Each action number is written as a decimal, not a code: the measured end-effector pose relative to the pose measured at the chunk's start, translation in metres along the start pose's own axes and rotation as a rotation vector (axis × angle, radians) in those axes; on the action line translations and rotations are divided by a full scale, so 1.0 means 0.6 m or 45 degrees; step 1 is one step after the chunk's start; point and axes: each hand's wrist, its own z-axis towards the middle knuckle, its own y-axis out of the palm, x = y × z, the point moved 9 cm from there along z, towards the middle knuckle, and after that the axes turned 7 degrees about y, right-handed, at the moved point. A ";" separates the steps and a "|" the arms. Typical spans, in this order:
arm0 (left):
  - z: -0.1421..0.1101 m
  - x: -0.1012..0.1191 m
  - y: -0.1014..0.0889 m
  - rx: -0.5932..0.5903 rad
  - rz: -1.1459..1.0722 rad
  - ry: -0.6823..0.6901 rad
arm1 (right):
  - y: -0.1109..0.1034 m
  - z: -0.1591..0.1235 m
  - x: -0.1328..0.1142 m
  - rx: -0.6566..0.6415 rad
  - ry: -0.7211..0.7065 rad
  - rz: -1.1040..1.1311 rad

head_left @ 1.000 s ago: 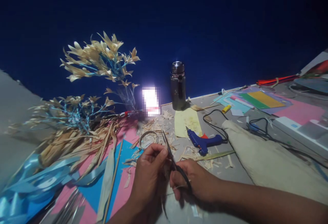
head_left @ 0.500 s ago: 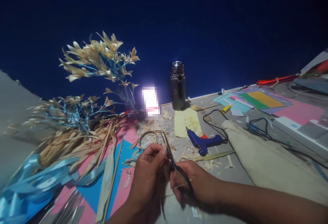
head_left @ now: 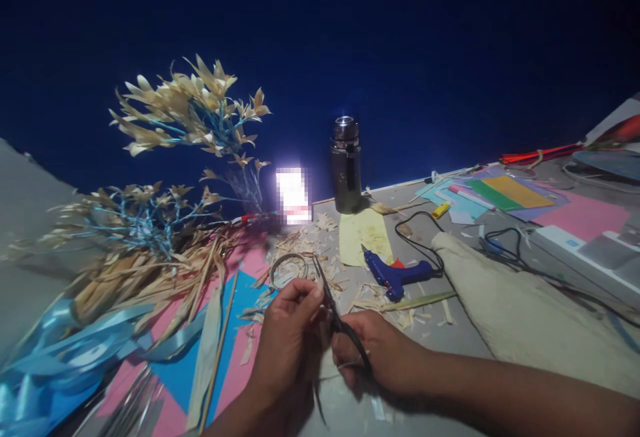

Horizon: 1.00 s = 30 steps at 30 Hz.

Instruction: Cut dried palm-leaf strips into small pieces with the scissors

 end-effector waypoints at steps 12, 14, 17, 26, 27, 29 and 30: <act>0.006 0.000 -0.004 0.005 0.023 0.040 | 0.003 -0.007 -0.010 0.015 -0.042 -0.084; 0.006 -0.001 -0.005 0.008 0.022 0.032 | 0.003 -0.009 -0.013 0.018 -0.051 -0.097; 0.005 -0.001 -0.003 -0.010 0.024 0.029 | 0.001 -0.009 -0.011 0.048 -0.046 -0.120; 0.005 -0.012 0.009 -0.120 0.015 -0.079 | -0.059 -0.009 -0.048 0.284 -0.105 0.255; 0.005 -0.013 0.011 -0.161 0.051 -0.078 | -0.068 -0.013 -0.060 0.314 -0.132 0.287; 0.003 -0.014 0.015 -0.255 0.173 -0.050 | -0.083 -0.020 -0.080 0.365 -0.169 0.231; 0.001 -0.014 0.016 -0.297 0.241 -0.033 | -0.085 -0.023 -0.087 0.350 -0.183 0.199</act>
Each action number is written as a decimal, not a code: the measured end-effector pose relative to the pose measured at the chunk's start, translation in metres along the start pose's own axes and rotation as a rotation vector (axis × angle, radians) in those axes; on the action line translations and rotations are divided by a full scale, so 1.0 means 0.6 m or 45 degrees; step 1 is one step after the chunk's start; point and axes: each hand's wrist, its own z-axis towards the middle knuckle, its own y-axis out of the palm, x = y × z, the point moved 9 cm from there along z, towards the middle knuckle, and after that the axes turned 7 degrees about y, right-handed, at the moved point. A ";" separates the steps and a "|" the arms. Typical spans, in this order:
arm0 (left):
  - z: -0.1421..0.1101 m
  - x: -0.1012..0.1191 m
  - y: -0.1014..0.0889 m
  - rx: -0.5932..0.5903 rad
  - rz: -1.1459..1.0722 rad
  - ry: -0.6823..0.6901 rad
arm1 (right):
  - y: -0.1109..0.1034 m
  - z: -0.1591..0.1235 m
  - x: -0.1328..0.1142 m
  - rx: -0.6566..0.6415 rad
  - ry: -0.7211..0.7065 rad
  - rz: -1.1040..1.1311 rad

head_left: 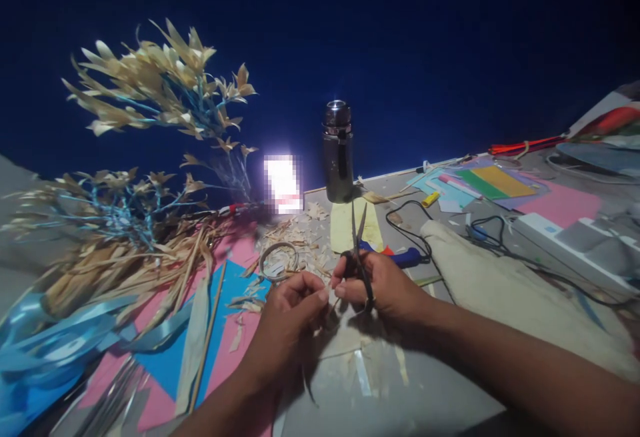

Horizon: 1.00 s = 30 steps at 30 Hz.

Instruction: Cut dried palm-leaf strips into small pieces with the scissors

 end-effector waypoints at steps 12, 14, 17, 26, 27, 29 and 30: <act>0.006 0.001 0.029 -0.262 -0.338 0.001 | -0.003 -0.003 -0.018 -0.009 -0.132 0.111; 0.006 0.005 0.030 -0.251 -0.367 0.016 | -0.008 0.001 -0.018 0.048 -0.150 0.115; 0.002 -0.001 0.035 -0.288 -0.368 -0.026 | -0.005 0.005 -0.011 0.019 -0.116 0.050; -0.001 -0.025 0.032 -0.386 -0.281 -0.122 | 0.003 -0.005 -0.017 -0.147 -0.049 -0.070; -0.001 -0.028 0.031 -0.391 -0.267 -0.140 | 0.005 -0.006 -0.016 -0.167 -0.033 -0.104; -0.001 -0.035 0.026 -0.380 -0.242 -0.173 | 0.010 -0.011 -0.016 -0.198 -0.016 -0.162; 0.000 -0.037 0.025 -0.373 -0.233 -0.183 | 0.013 -0.013 -0.016 -0.210 -0.020 -0.179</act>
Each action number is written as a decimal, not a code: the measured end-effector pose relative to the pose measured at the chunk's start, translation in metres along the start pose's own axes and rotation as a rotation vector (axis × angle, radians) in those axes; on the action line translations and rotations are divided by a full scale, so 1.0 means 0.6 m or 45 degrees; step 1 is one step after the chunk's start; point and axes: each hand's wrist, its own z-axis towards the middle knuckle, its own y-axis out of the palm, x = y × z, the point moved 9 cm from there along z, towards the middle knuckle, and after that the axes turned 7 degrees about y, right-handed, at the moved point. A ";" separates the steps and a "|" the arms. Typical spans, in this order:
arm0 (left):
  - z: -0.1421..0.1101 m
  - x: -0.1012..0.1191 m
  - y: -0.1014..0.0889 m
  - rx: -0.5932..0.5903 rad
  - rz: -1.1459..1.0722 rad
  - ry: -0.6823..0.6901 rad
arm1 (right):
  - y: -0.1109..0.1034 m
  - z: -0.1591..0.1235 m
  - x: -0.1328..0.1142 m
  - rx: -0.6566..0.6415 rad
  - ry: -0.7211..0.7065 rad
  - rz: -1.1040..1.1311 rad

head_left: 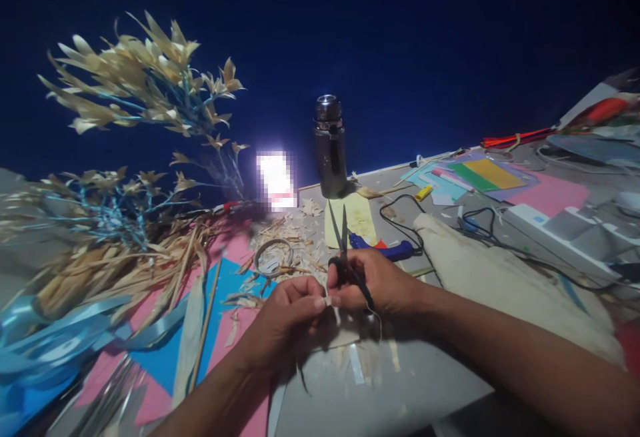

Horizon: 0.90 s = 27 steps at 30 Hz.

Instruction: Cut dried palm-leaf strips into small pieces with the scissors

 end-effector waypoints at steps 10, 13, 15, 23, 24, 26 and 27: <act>-0.002 0.015 0.002 0.258 -0.142 0.161 | -0.020 0.004 -0.008 0.275 -0.260 0.283; -0.002 0.004 -0.006 0.335 -0.093 0.187 | -0.009 0.013 0.013 0.254 -0.249 0.340; -0.003 0.002 -0.012 0.383 -0.079 0.214 | 0.001 0.019 0.031 0.216 -0.201 0.407; -0.010 0.024 -0.019 0.511 -0.018 0.217 | -0.013 0.018 0.030 0.294 -0.149 0.278; -0.010 0.028 -0.022 0.523 0.044 0.218 | -0.017 0.017 0.026 0.298 -0.139 0.269; -0.011 0.038 -0.026 0.512 0.236 0.245 | -0.022 0.015 0.020 0.300 -0.119 0.246; -0.011 0.044 -0.026 0.491 0.346 0.268 | -0.023 0.014 0.018 0.290 -0.106 0.238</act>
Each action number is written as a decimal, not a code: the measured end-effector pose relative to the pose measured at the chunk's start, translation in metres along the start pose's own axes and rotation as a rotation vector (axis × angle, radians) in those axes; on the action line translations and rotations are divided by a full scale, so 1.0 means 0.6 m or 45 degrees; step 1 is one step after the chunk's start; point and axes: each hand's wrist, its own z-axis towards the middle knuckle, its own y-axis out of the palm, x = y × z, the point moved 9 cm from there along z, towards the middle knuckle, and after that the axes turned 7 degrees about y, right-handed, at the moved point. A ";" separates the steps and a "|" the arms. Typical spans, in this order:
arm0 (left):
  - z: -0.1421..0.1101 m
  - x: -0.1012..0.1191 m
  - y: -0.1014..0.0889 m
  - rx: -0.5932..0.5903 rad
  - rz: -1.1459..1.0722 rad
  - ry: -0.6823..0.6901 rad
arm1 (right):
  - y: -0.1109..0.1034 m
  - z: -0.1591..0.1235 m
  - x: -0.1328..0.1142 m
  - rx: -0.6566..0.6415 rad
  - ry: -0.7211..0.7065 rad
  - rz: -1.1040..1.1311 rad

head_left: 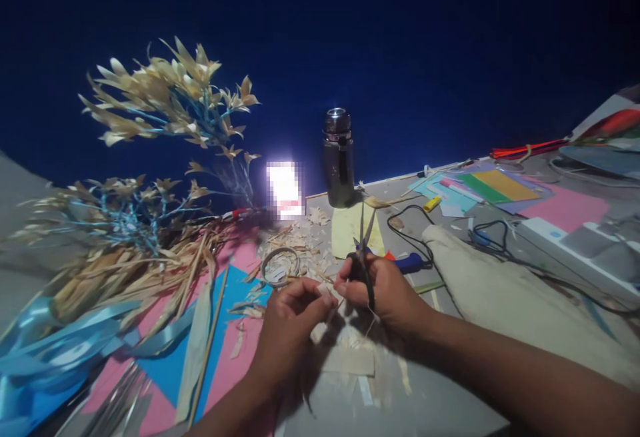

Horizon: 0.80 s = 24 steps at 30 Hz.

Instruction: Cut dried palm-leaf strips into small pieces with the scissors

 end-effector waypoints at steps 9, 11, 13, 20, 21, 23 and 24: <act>-0.007 -0.003 0.004 -0.068 0.196 0.040 | -0.001 -0.001 0.008 0.022 0.028 0.026; -0.008 -0.007 0.003 -0.037 0.146 -0.008 | -0.003 0.000 0.007 0.027 0.039 0.045; -0.007 -0.008 0.000 0.019 0.053 -0.044 | 0.001 0.000 0.007 -0.008 0.072 0.007; 0.001 -0.004 -0.024 0.186 -0.275 -0.042 | 0.053 -0.018 0.043 -0.454 0.230 -0.461; 0.002 -0.001 -0.027 0.198 -0.268 -0.025 | 0.057 -0.021 0.050 -0.489 0.251 -0.456; 0.001 0.002 -0.029 0.209 -0.271 -0.021 | 0.059 -0.024 0.063 -0.524 0.285 -0.428; 0.001 0.004 -0.028 0.207 -0.282 -0.021 | 0.059 -0.023 0.068 -0.524 0.294 -0.415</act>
